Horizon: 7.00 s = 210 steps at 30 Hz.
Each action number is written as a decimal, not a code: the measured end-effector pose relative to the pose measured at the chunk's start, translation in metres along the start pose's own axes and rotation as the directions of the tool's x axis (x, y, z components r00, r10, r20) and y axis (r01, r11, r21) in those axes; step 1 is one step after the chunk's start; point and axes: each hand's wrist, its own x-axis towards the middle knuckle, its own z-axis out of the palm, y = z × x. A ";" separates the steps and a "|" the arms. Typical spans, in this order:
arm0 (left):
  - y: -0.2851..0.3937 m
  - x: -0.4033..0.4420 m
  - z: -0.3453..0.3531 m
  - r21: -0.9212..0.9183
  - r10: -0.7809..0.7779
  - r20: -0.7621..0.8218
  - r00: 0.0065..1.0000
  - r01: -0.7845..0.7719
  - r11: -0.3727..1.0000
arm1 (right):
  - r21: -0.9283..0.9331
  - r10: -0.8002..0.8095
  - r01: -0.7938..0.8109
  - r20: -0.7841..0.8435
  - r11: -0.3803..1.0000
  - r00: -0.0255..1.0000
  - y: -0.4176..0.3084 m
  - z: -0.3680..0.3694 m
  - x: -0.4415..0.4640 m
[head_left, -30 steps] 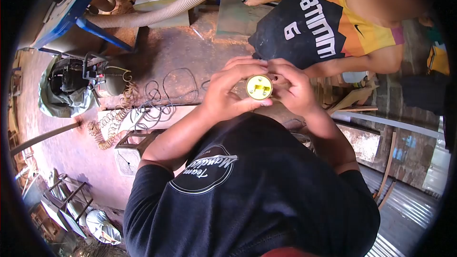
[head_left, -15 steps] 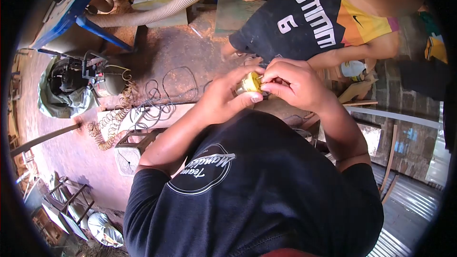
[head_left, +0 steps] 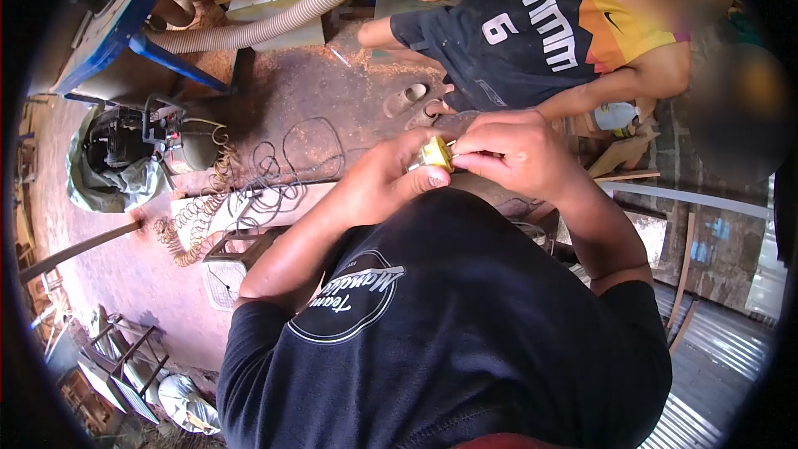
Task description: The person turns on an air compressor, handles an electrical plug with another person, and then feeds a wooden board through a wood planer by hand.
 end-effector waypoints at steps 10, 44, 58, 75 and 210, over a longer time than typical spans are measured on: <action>-0.005 0.019 0.006 0.171 0.062 -0.017 0.998 -0.059 0.983 | -0.041 -0.061 0.061 0.001 0.997 0.998 0.010 0.002 -0.002; -0.022 0.030 -0.018 0.148 0.006 0.008 1.000 -0.007 0.989 | 0.179 0.043 -0.029 -0.074 0.983 0.996 0.044 0.017 0.012; -0.027 0.050 -0.023 0.119 -0.014 0.034 0.999 0.010 0.993 | 0.245 0.087 -0.005 -0.325 0.969 0.942 0.042 0.030 -0.011; 0.005 0.062 0.032 0.633 -0.009 -0.010 1.000 0.013 0.774 | 0.481 0.211 -0.230 0.094 0.846 0.973 0.079 0.035 -0.041; 0.013 0.026 0.034 -0.161 0.160 -0.315 0.936 -0.219 0.962 | 0.784 -0.363 -0.066 0.358 0.617 0.860 0.108 0.101 0.021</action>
